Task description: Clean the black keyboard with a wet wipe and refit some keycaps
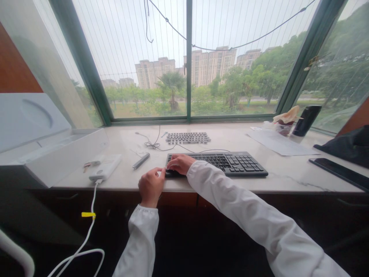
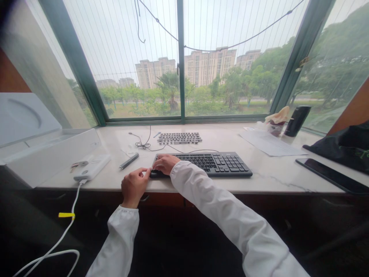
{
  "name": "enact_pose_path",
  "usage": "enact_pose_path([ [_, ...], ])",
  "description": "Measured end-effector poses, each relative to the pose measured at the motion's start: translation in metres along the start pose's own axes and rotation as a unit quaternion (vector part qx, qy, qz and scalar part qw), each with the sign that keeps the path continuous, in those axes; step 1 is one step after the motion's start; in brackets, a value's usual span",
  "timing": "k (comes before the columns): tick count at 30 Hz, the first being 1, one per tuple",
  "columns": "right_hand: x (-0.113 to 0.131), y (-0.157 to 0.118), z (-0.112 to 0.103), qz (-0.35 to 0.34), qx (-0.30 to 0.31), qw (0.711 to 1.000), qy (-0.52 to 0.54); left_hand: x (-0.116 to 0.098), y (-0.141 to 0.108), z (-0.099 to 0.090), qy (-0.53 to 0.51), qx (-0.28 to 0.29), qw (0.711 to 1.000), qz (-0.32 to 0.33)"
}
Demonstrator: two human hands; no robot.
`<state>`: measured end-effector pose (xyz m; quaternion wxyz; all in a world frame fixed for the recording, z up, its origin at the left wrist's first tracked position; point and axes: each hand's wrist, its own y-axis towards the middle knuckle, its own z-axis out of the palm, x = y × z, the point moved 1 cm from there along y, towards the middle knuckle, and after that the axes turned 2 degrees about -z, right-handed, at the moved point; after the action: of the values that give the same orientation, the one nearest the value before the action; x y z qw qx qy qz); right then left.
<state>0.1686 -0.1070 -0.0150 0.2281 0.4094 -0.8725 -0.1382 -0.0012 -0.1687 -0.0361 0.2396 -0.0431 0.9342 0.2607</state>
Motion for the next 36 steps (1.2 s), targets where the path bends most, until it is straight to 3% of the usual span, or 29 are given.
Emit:
enact_pose_path([
  [9, -0.004, 0.002, 0.014, 0.102, -0.070, 0.989, 0.082, 0.002, 0.000, 0.003, -0.004, -0.004, 1.000, 0.002],
  [13, -0.014, -0.001, 0.003, 0.173, -0.134, 0.962, 0.160, 0.001, 0.000, 0.002, -0.006, -0.004, 1.000, 0.003],
  [16, -0.026, -0.002, -0.004, 0.212, -0.139, 0.937, 0.241, 0.000, -0.001, 0.001, -0.006, -0.005, 1.000, 0.001],
  [24, -0.028, -0.010, -0.013, 0.185, -0.106, 0.891, 0.401, 0.000, -0.001, 0.000, -0.007, -0.002, 1.000, 0.000],
  [30, -0.029, -0.013, -0.014, 0.177, -0.113, 0.907, 0.366, 0.000, -0.001, 0.000, -0.007, -0.006, 1.000, 0.004],
  [36, -0.031, -0.021, -0.011, 0.174, -0.165, 0.952, 0.191, -0.001, -0.001, 0.000, -0.004, -0.004, 1.000, 0.001],
])
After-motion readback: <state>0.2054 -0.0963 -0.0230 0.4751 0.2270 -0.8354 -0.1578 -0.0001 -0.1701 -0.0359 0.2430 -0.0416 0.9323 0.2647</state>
